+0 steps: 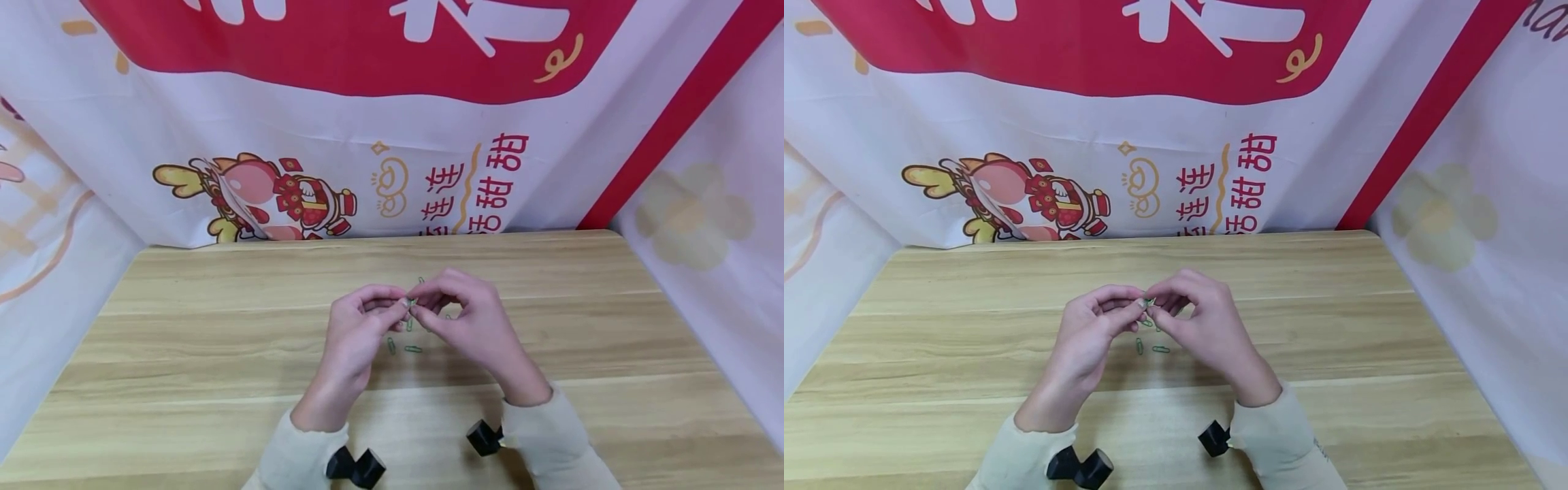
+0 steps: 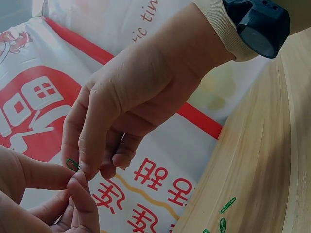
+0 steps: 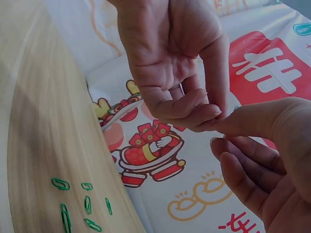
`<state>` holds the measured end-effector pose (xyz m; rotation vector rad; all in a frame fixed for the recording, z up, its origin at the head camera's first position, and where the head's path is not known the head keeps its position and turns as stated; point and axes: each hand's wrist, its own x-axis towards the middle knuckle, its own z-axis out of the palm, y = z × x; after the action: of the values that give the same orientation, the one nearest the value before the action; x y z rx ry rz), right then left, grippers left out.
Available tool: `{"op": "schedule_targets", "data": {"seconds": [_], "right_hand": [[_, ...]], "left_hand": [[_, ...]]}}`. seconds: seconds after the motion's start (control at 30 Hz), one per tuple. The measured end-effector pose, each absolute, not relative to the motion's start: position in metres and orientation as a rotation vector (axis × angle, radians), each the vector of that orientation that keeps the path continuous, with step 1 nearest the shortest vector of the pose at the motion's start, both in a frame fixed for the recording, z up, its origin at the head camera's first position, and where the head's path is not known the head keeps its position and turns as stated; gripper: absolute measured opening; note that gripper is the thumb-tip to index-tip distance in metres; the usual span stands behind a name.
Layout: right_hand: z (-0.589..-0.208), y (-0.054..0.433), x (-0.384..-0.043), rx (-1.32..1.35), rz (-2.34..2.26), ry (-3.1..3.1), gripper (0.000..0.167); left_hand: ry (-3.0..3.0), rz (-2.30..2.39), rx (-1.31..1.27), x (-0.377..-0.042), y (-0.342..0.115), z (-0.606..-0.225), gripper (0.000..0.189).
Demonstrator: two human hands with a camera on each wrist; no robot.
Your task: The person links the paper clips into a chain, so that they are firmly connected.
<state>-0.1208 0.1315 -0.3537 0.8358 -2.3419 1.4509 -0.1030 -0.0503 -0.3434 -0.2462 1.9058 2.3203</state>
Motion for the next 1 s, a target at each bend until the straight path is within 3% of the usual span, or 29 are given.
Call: {"op": "schedule_targets", "data": {"seconds": [0.47, 0.8, 1.0], "right_hand": [[-0.356, 0.133, -0.122, 0.894, 1.337, -2.288, 0.018], [-0.357, 0.136, -0.125, 0.339, 1.797, -2.369, 0.013], [-0.366, 0.137, -0.132, 0.253, 2.02, -2.395, 0.017]], "left_hand": [[1.954, 2.296, -0.248, -0.104, -0.054, -0.341, 0.017], [1.976, 2.236, -0.222, -0.109, -0.06, -0.344, 0.018], [1.964, 2.203, -0.166, -0.114, -0.065, -0.351, 0.019]]}}
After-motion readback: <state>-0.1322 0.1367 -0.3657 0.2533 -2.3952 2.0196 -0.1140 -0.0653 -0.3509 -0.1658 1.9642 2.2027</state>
